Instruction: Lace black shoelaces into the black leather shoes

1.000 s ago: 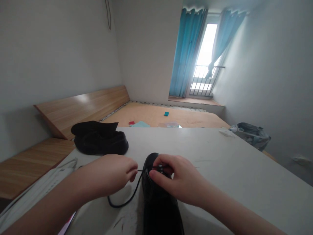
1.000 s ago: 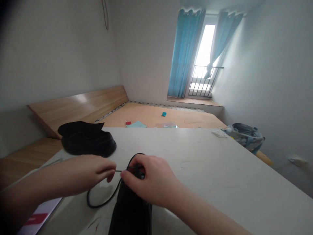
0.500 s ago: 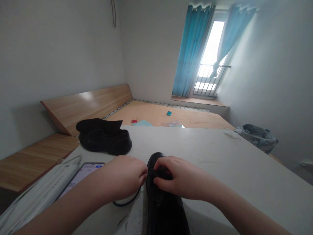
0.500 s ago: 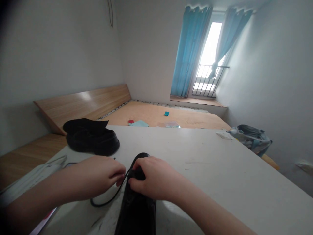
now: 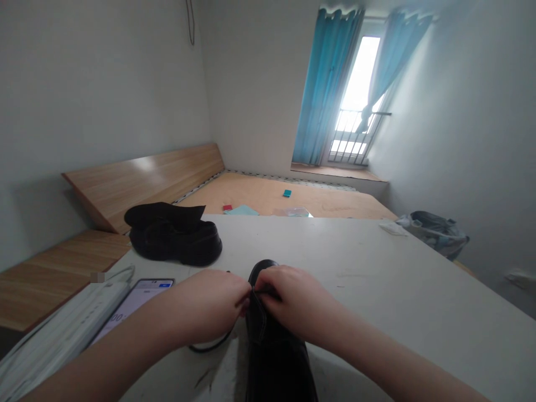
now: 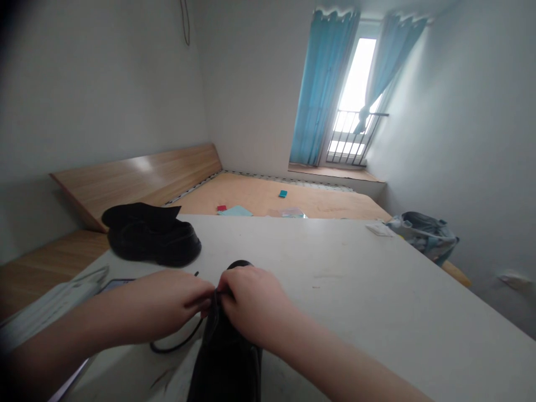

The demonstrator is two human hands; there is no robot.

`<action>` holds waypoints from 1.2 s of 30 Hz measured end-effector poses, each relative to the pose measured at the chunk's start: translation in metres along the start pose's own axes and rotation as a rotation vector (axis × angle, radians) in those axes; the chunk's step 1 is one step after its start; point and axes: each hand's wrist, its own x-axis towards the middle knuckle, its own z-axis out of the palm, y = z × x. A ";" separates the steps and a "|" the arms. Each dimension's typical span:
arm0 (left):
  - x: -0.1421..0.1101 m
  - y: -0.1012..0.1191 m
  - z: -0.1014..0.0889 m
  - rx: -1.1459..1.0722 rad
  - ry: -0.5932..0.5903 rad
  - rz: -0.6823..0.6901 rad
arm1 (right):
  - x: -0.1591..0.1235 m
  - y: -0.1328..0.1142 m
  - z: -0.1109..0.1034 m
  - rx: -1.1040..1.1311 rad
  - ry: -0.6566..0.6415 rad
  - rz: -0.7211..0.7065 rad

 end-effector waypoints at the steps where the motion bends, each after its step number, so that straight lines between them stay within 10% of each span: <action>1: 0.000 -0.001 -0.002 -0.015 0.016 -0.006 | 0.000 0.001 -0.002 0.031 0.028 -0.004; 10: -0.004 0.015 -0.033 -0.435 0.529 0.121 | -0.003 0.006 -0.041 0.669 0.251 -0.124; 24: -0.001 0.024 -0.028 -0.856 0.680 0.061 | -0.010 -0.001 -0.040 0.947 0.219 -0.033; 36: -0.006 0.030 -0.023 -0.758 0.866 0.079 | -0.012 -0.007 -0.026 1.272 0.258 -0.029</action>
